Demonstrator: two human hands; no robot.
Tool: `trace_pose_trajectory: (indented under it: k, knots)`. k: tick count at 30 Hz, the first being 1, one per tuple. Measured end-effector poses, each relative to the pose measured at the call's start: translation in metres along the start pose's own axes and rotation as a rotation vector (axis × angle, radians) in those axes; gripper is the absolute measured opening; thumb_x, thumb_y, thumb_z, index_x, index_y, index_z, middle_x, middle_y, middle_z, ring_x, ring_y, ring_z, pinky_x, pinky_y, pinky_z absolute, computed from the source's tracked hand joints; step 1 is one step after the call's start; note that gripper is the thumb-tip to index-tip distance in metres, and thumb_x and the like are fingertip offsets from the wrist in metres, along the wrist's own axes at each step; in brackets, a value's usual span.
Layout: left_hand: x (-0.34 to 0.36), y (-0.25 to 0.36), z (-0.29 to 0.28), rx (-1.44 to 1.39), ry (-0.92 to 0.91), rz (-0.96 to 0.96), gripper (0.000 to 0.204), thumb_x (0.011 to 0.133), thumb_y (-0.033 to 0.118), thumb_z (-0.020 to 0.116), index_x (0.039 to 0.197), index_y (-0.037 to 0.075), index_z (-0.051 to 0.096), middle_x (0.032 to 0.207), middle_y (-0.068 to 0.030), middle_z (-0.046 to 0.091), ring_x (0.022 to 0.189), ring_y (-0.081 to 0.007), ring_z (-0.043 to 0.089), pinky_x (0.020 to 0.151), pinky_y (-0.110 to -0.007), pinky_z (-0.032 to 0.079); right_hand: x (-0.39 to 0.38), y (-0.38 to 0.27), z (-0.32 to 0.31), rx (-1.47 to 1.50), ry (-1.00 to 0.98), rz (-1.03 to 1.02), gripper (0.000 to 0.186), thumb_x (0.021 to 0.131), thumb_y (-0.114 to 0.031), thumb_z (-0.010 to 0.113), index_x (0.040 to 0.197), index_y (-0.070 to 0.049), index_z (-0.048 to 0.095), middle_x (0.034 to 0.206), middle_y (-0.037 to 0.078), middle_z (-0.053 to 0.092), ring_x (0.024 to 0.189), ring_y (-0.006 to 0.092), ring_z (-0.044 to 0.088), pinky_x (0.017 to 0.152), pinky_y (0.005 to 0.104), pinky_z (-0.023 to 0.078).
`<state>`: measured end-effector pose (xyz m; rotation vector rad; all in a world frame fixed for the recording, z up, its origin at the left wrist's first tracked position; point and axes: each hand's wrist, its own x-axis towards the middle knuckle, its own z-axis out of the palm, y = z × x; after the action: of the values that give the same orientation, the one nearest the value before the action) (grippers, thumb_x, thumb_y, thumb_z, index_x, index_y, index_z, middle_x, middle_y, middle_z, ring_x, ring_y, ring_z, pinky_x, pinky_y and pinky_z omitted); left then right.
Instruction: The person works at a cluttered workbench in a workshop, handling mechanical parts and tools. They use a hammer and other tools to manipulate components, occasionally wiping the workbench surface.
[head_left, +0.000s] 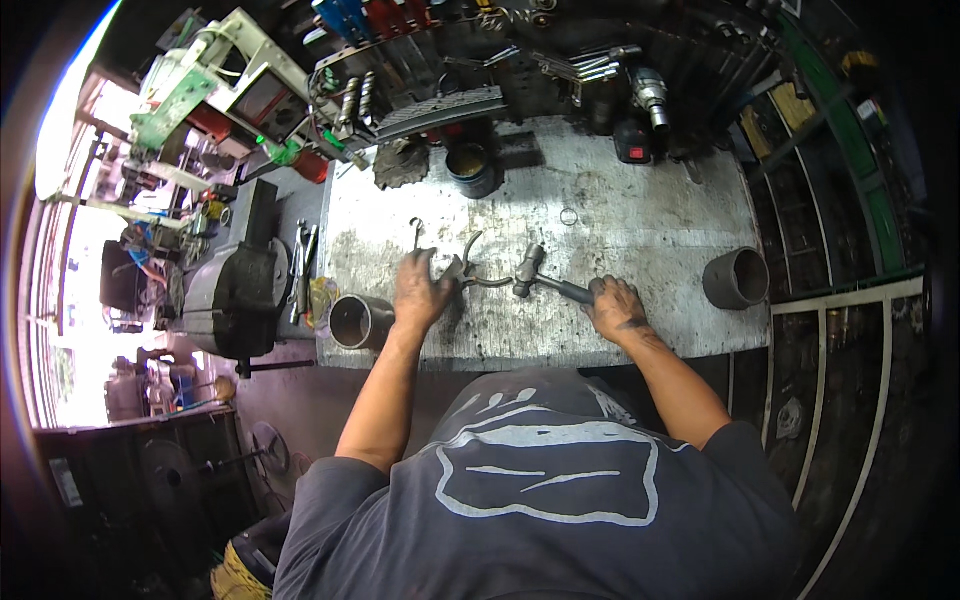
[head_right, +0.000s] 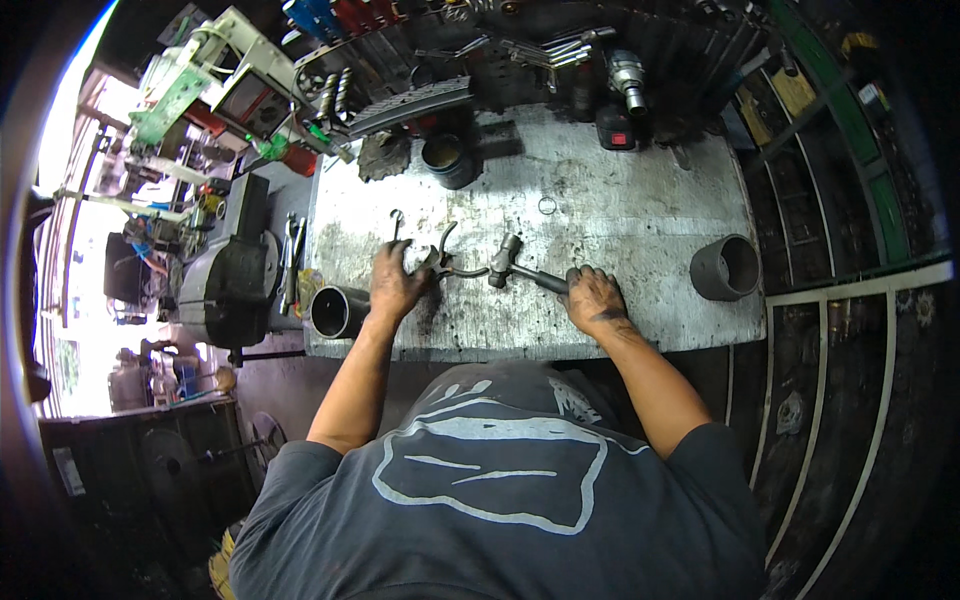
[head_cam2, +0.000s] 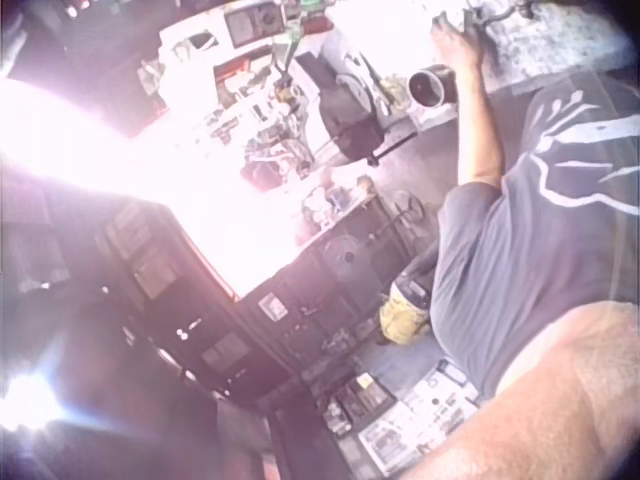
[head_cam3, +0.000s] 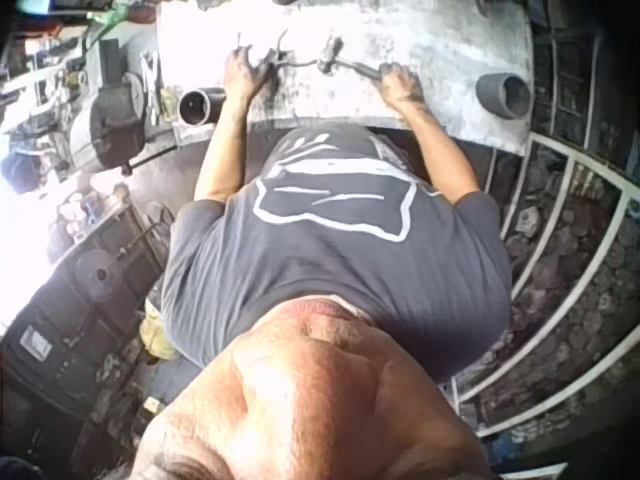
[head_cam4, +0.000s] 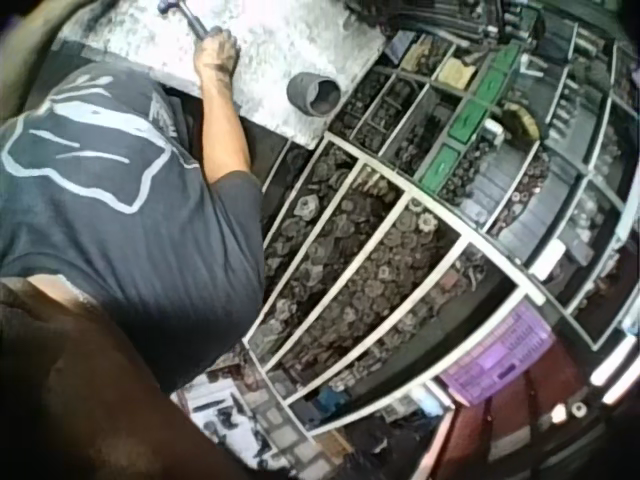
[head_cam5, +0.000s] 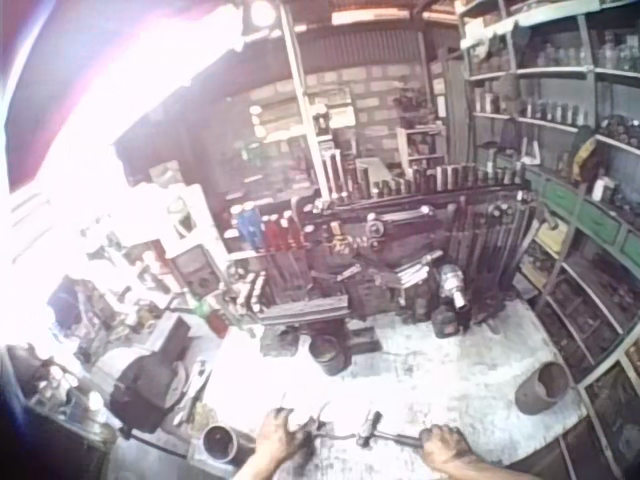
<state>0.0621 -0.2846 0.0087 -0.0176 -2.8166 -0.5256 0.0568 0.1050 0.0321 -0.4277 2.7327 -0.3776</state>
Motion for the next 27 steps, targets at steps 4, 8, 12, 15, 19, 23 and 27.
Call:
trace_pose_trajectory:
  k: [4,8,12,15,19,23,27]
  knots:
    - [-0.006,0.016,0.019,0.211,-0.383,-0.003,0.050,0.096,0.030,0.069,0.138,0.007,0.056,0.118,-0.0204,0.066,0.112,-0.0407,0.066,0.097,-0.050,0.054,-0.017,0.011,-0.007,0.089,-0.002,0.044,0.036,0.096,-0.027,0.072,0.119,0.001,0.065,0.121,0.022,0.064,0.119,0.0407,0.062,0.101,0.0498,0.053]
    - [-0.012,0.009,0.036,0.104,-0.320,-0.066,0.036,0.099,0.027,0.064,0.125,0.003,0.057,0.106,-0.0264,0.066,0.103,-0.0462,0.066,0.093,-0.053,0.054,-0.025,0.034,-0.019,0.062,0.001,0.102,0.043,0.093,-0.032,0.077,0.120,0.001,0.067,0.124,0.023,0.064,0.121,0.0413,0.062,0.101,0.0493,0.053]
    - [-0.027,0.016,0.032,-0.022,-0.194,-0.285,0.024,0.104,0.021,0.057,0.114,-0.001,0.054,0.106,-0.0308,0.067,0.100,-0.0493,0.067,0.087,-0.056,0.053,-0.027,0.057,-0.028,-0.010,0.065,0.111,0.050,0.091,-0.032,0.079,0.129,-0.003,0.066,0.129,0.023,0.061,0.124,0.0413,0.059,0.105,0.0486,0.051]
    - [-0.036,0.030,0.012,-0.307,-0.061,-0.517,0.031,0.106,0.022,0.061,0.129,0.002,0.053,0.100,-0.0221,0.070,0.080,-0.0391,0.069,0.071,-0.050,0.056,-0.029,0.059,-0.032,0.047,0.167,0.060,0.051,0.090,-0.026,0.080,0.134,-0.004,0.065,0.134,0.022,0.059,0.126,0.0408,0.057,0.107,0.0477,0.050]
    - [-0.056,0.059,-0.021,-1.499,0.084,-0.886,0.028,0.110,0.019,0.057,0.136,0.008,0.051,0.092,-0.0041,0.060,0.073,-0.0150,0.060,0.061,-0.028,0.049,-0.023,0.026,-0.033,0.305,0.284,-0.116,0.048,0.093,-0.022,0.077,0.135,-0.005,0.064,0.136,0.020,0.061,0.124,0.0414,0.060,0.105,0.0479,0.052]
    - [-0.081,0.090,-0.045,-1.724,0.082,-0.688,0.033,0.109,0.016,0.059,0.140,0.008,0.049,0.098,-0.0064,0.061,0.078,-0.0151,0.058,0.067,-0.029,0.049,-0.002,-0.035,-0.021,0.648,-0.017,-0.217,0.051,0.093,-0.027,0.077,0.137,-0.005,0.062,0.139,0.022,0.060,0.122,0.0445,0.064,0.103,0.0488,0.054]
    - [-0.110,0.099,-0.068,-1.733,0.057,-0.667,0.044,0.107,0.019,0.063,0.147,0.008,0.047,0.103,-0.0067,0.060,0.080,-0.0140,0.058,0.067,-0.026,0.047,0.016,-0.038,-0.002,0.137,0.285,-0.217,0.051,0.095,-0.031,0.074,0.134,0.000,0.064,0.137,0.024,0.062,0.125,0.0432,0.062,0.107,0.0487,0.052]
